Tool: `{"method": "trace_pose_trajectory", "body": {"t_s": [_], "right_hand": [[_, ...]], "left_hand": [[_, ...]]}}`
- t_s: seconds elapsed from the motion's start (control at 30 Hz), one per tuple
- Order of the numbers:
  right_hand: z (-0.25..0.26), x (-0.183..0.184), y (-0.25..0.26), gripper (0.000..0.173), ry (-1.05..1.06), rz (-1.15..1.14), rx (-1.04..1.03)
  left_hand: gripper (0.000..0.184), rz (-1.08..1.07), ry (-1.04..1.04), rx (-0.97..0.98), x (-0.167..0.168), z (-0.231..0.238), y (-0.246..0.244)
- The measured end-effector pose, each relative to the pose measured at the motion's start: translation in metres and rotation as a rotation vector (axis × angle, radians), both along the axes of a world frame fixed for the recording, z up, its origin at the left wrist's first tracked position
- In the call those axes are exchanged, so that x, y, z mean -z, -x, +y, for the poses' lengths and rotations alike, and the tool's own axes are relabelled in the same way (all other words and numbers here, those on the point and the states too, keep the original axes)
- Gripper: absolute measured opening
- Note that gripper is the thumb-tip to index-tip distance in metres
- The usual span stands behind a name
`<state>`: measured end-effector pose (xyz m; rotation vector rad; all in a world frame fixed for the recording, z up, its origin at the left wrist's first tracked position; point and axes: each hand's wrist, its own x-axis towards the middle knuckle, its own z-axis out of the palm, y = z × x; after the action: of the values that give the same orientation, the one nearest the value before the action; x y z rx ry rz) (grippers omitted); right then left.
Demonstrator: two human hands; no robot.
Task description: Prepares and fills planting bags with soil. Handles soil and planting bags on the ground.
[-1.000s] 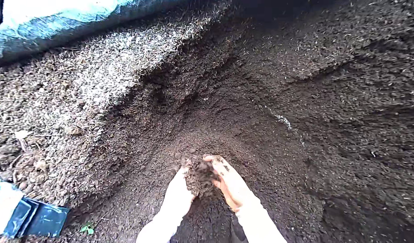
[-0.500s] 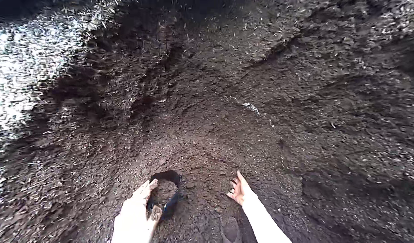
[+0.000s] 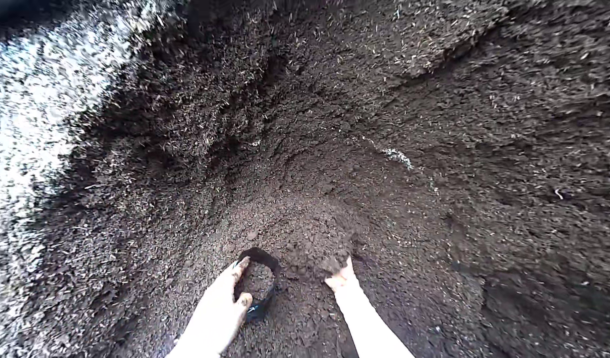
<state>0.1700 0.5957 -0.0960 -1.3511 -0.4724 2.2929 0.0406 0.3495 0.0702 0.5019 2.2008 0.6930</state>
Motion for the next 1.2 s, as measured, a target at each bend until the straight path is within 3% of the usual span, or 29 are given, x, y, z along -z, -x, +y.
{"method": "trace_pose_trajectory", "body": {"t_s": [0.1,0.2,0.23,0.37,0.47,0.57,0.73,0.77,0.83,0.9,0.97,1.03,1.1,1.17,1.2], "right_hand": [[-0.018,-0.028,-0.012,0.064,-0.06,-0.191,-0.05],[-0.029,-0.059,-0.022,0.044,-0.296,-0.319,-0.272],[-0.032,-0.078,-0.02,0.047,-0.338,-0.287,-0.348],[-0.066,-0.132,0.011,0.06,-0.206,0.231,-0.274],[-0.078,-0.145,0.039,0.061,-0.042,0.477,-0.425],[-0.096,-0.162,0.056,0.057,-0.228,0.289,-0.582],[-0.105,-0.184,0.05,0.037,-0.988,0.049,-1.026],[-0.102,-0.187,0.05,0.034,-1.196,-0.082,-1.066],[-0.094,-0.182,0.053,0.045,-1.524,-0.472,-1.169],[-0.087,-0.174,0.061,0.057,-1.509,-0.742,-1.488],[-0.092,-0.169,0.064,0.04,-1.513,-0.757,-1.694],[-0.102,-0.179,0.051,0.033,-1.687,-0.614,-1.607],[-0.109,-0.176,0.028,0.031,-1.842,-0.408,-1.262],[-0.116,-0.163,0.013,0.031,-1.807,-0.373,-1.068],[-0.117,-0.159,0.011,0.032,-1.732,-0.424,-1.112]], "left_hand": [[0.064,-0.03,-0.035,-0.052,-0.001,0.001,0.0],[0.066,-0.034,-0.067,-0.071,0.002,0.004,-0.003],[0.066,-0.038,-0.081,-0.072,0.001,0.005,-0.004],[0.066,-0.076,-0.143,-0.077,-0.003,0.008,-0.008],[0.071,-0.075,-0.24,-0.131,-0.003,0.005,-0.014],[0.079,-0.069,-0.202,-0.181,-0.007,-0.001,-0.015],[0.089,-0.059,-0.216,-0.217,-0.003,-0.016,-0.017],[0.089,-0.065,-0.218,-0.222,-0.002,-0.019,-0.016],[0.089,-0.082,-0.217,-0.215,0.001,-0.026,-0.015],[0.087,-0.099,-0.237,-0.2,0.005,-0.03,-0.016],[0.084,-0.106,-0.297,-0.213,0.004,-0.033,-0.02],[0.083,-0.069,-0.371,-0.235,-0.007,-0.041,-0.03],[0.081,0.016,-0.422,-0.225,-0.021,-0.049,-0.042],[0.079,0.096,-0.359,-0.145,-0.024,-0.052,-0.045],[0.077,0.105,-0.272,-0.083,-0.024,-0.05,-0.041]]}}
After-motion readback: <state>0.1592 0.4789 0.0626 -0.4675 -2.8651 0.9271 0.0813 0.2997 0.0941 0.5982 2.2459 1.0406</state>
